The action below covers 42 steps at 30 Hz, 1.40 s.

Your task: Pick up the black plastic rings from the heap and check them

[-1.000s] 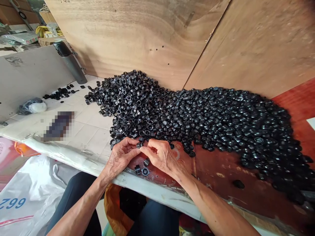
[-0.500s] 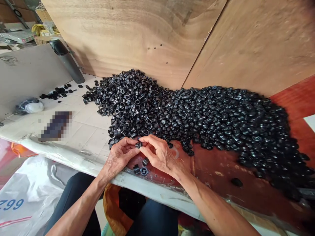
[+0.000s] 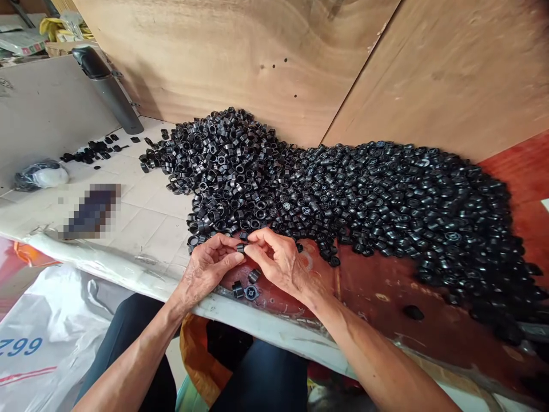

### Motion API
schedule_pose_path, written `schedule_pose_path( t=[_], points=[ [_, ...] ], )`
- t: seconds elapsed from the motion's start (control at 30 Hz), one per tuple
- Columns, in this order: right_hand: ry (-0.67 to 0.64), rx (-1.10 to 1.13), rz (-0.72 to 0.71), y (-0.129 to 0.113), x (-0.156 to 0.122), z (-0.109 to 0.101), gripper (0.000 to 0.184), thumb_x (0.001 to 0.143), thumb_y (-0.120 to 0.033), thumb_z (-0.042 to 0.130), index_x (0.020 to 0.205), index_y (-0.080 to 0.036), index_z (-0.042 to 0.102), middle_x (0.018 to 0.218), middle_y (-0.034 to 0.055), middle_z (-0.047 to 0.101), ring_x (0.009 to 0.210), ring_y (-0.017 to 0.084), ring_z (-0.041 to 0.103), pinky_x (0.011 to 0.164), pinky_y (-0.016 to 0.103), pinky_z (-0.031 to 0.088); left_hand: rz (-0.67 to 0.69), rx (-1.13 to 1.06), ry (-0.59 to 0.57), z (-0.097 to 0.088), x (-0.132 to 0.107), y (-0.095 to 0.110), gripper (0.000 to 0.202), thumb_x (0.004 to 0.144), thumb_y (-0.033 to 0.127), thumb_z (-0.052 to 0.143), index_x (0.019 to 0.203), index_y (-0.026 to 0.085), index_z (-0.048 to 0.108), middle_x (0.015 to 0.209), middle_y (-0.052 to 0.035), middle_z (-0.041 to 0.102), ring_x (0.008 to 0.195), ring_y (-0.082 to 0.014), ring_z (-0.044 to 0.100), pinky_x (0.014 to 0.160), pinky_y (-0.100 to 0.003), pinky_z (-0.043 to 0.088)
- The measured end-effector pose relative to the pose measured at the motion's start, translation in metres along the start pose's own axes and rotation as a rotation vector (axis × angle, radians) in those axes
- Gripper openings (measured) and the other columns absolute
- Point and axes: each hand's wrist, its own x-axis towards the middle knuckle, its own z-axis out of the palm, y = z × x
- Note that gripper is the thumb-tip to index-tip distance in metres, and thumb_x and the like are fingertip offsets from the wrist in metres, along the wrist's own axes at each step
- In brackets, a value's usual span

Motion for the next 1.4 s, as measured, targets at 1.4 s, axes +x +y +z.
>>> schedule_pose_path(
  t=[1.4],
  points=[
    [0.028, 0.107, -0.021, -0.003, -0.001, 0.001, 0.012, 0.098, -0.025, 0.062, 0.087, -0.021, 0.067, 0.076, -0.0025, 0.064, 0.067, 0.013, 0.058, 0.065, 0.026, 0.045, 0.014, -0.040, -0.068, 0.001, -0.003, 0.000, 0.029, 0.084, 0.036, 0.087, 0.097, 0.017, 0.070, 0.076, -0.0001, 0.073, 0.055, -0.0092, 0.061, 0.047, -0.018, 0.049]
  ],
)
